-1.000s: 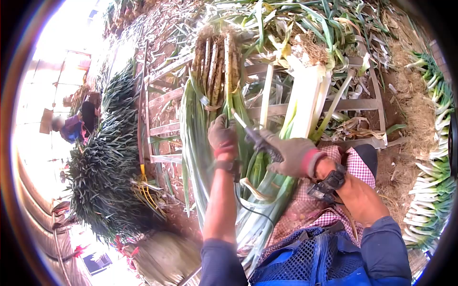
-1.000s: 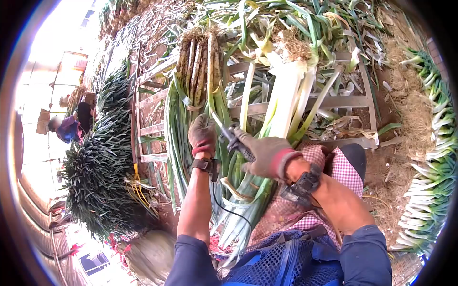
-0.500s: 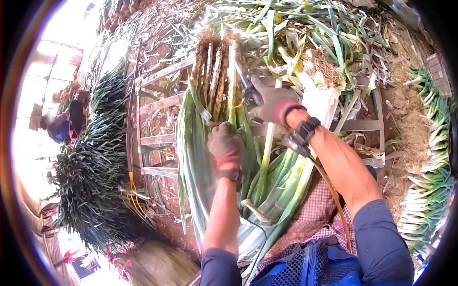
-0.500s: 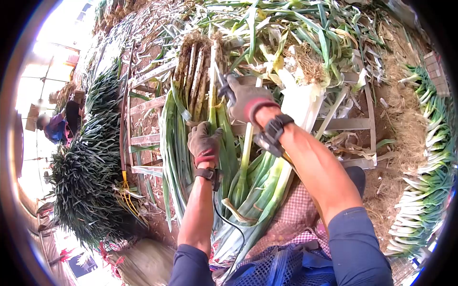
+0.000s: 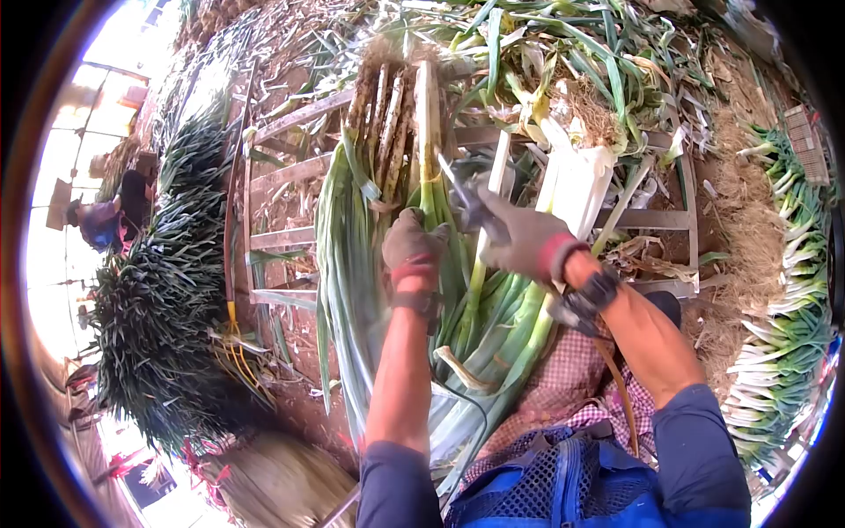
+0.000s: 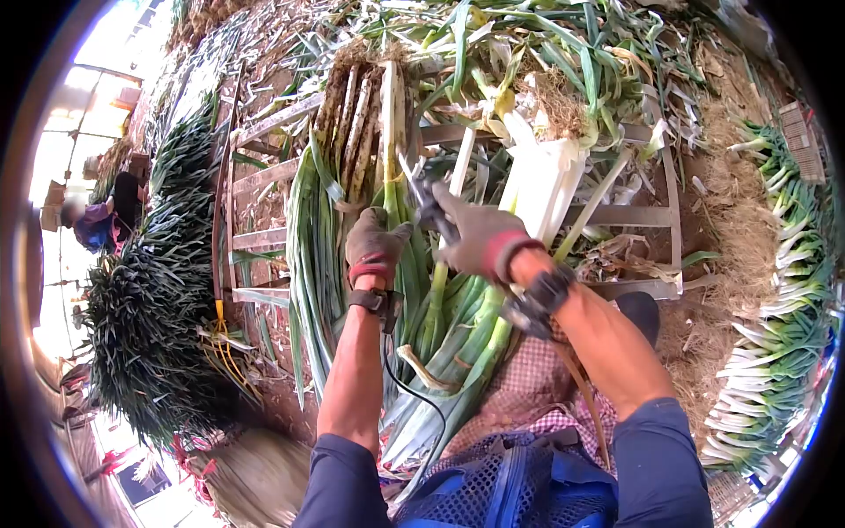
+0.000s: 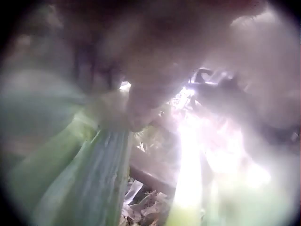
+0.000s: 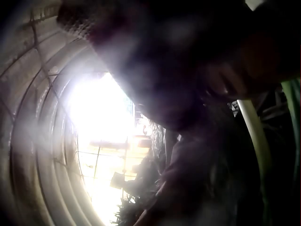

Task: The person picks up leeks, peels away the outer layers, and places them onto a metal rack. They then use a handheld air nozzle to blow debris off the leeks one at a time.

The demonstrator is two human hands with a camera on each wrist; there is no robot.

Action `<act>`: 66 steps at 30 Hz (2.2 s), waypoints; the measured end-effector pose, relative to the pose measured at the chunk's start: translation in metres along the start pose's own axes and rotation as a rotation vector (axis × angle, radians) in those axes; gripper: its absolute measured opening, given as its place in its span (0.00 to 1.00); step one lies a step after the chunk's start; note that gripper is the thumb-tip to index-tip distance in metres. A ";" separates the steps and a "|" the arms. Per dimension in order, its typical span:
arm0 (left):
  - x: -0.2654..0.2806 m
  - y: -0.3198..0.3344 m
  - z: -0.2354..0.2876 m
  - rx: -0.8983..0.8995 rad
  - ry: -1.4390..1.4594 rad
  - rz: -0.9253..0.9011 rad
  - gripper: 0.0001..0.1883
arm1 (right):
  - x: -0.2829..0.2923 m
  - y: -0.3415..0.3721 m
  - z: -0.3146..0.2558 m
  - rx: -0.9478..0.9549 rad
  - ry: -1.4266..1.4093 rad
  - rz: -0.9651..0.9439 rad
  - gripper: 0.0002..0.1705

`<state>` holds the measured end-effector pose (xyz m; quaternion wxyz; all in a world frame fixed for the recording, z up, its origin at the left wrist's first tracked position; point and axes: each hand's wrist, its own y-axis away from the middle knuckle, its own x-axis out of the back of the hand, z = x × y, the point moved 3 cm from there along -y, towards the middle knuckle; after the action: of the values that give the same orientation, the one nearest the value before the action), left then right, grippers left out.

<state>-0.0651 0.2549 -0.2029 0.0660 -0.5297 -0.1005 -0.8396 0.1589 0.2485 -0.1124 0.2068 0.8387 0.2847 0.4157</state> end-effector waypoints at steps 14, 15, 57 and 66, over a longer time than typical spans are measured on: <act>0.001 0.038 -0.022 -0.046 -0.046 0.147 0.23 | -0.043 0.038 -0.013 0.046 0.196 -0.123 0.60; 0.002 0.038 -0.018 -0.043 -0.108 0.131 0.25 | -0.037 0.027 -0.014 0.008 0.182 -0.079 0.59; 0.002 0.132 0.026 0.044 0.027 -0.295 0.25 | -0.002 -0.018 0.030 -0.091 0.146 0.156 0.58; 0.009 0.153 0.040 0.113 0.766 -0.451 0.20 | -0.014 0.044 0.024 0.073 0.027 0.179 0.59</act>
<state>-0.0005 0.1163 -0.1627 -0.0575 -0.1411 -0.2276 -0.9618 0.1846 0.2036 -0.1089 0.1342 0.8620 0.2264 0.4332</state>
